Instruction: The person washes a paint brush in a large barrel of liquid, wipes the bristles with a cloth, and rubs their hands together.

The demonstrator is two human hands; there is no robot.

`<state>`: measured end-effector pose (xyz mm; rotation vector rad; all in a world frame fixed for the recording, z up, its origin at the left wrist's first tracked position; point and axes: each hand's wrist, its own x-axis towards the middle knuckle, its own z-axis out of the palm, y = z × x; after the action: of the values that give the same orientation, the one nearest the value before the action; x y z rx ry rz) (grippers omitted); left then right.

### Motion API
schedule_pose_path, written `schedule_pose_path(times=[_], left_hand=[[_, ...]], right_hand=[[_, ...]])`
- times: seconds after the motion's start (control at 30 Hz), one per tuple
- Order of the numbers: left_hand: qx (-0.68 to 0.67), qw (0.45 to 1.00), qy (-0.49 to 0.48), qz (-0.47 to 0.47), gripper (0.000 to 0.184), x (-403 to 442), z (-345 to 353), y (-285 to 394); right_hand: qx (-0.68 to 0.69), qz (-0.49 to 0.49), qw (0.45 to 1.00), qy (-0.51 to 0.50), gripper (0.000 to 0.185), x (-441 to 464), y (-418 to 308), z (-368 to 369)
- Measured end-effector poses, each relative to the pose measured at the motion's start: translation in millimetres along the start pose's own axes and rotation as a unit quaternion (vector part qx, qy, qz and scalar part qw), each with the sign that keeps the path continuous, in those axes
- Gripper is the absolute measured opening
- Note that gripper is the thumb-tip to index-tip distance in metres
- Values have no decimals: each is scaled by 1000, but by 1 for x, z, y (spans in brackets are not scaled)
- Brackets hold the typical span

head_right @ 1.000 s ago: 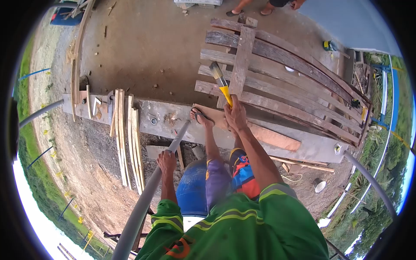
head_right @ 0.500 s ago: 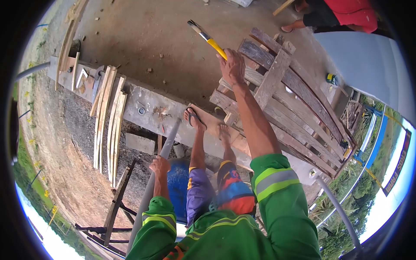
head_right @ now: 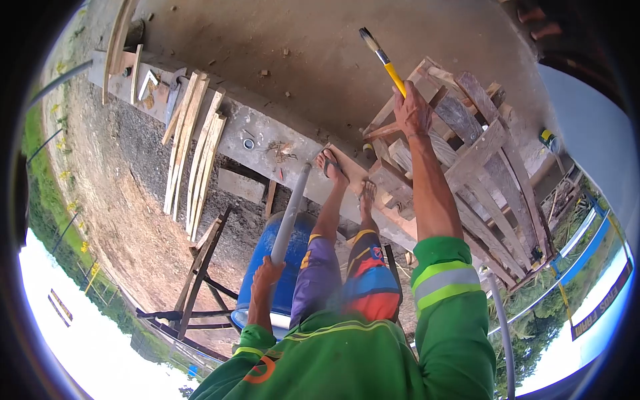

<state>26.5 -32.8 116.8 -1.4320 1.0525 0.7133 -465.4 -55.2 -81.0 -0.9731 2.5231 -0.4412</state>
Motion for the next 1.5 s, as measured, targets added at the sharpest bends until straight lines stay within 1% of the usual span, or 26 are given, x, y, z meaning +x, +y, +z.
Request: schedule_pose_path(times=[0.03, 0.1, 0.17, 0.23, 0.27, 0.33, 0.37, 0.43, 0.5, 0.57, 0.67, 0.7, 0.73, 0.77, 0.83, 0.9, 0.97, 1.07, 1.17, 1.27, 1.3, 1.4, 1.5], left_hand=[[-11, 1000, -20, -12, 67, -14, -14, 0], [-16, 998, -27, 50, 68, -58, -38, -5], [-56, 997, -37, 42, 63, -69, -40, -12], [-138, 988, -55, -41, 51, -44, -14, -23], [-129, 991, -36, -29, 51, -34, -16, -20], [-105, 994, -25, -22, 51, -41, -1, -31], [-94, 995, -15, -43, 49, -34, 5, -32], [-98, 995, 20, 17, 62, -37, -5, -28], [-89, 996, 7, 19, 60, -48, -6, -28], [-72, 997, -32, -23, 45, -43, -18, -19], [-56, 992, 65, 98, 59, 54, 91, -103], [-57, 994, 44, 87, 58, 52, 64, -86], [-63, 996, 11, 64, 58, 32, 7, -54], [-69, 996, -4, 50, 58, 21, -33, -27], [-77, 996, -1, 52, 58, 23, -82, -2], [-81, 995, 5, 65, 58, 32, -120, 16], [-88, 993, 19, 81, 58, 43, -152, 33], [-96, 988, 49, 112, 57, 64, -195, 57], [-108, 979, 89, 151, 57, 86, -234, 83], [-120, 965, 131, 194, 57, 110, -269, 107], [-124, 959, 144, 209, 57, 117, -281, 115], [-138, 941, 179, 253, 57, 137, -312, 136], [-156, 922, 207, 288, 56, 154, -339, 150]], right_hand=[[-2, -1, 1000, -18, 29, 4, 1, -1], [-6, 16, 999, -48, 29, 10, 1, -5], [-5, 27, 999, -45, 29, 12, -1, -7], [-13, 32, 998, -55, 27, 11, 0, -3], [-11, 30, 998, -53, 27, 22, -1, -1], [-19, 31, 996, -79, 28, 12, 3, -1], [-10, 18, 998, -65, 29, 11, 3, -1], [-24, 29, 997, -71, 29, 20, 0, 1], [-31, 48, 995, -85, 29, 14, -3, -2], [-30, 63, 993, -91, 30, 16, -8, -4], [-39, 76, 991, -99, 31, 20, -8, -2], [-47, 82, 990, -108, 31, 17, -5, -1], [-54, 87, 988, -117, 31, 6, -4, -5], [-56, 87, 987, -121, 31, 5, -6, -7], [-57, 80, 990, -105, 31, 21, -7, 0], [-54, 86, 989, -111, 31, 23, -5, 1], [-65, 97, 986, -122, 33, 21, -6, -1], [-56, 85, 989, -105, 34, 20, -1, 3], [-52, 115, 985, -121, 33, 22, -9, -3], [-52, 123, 982, -134, 36, 22, -3, -1], [-45, 115, 988, -94, 32, 20, -6, 0], [-30, 112, 989, -94, 28, 21, -9, -5], [-25, 132, 987, -86, 25, 22, -16, -8]])
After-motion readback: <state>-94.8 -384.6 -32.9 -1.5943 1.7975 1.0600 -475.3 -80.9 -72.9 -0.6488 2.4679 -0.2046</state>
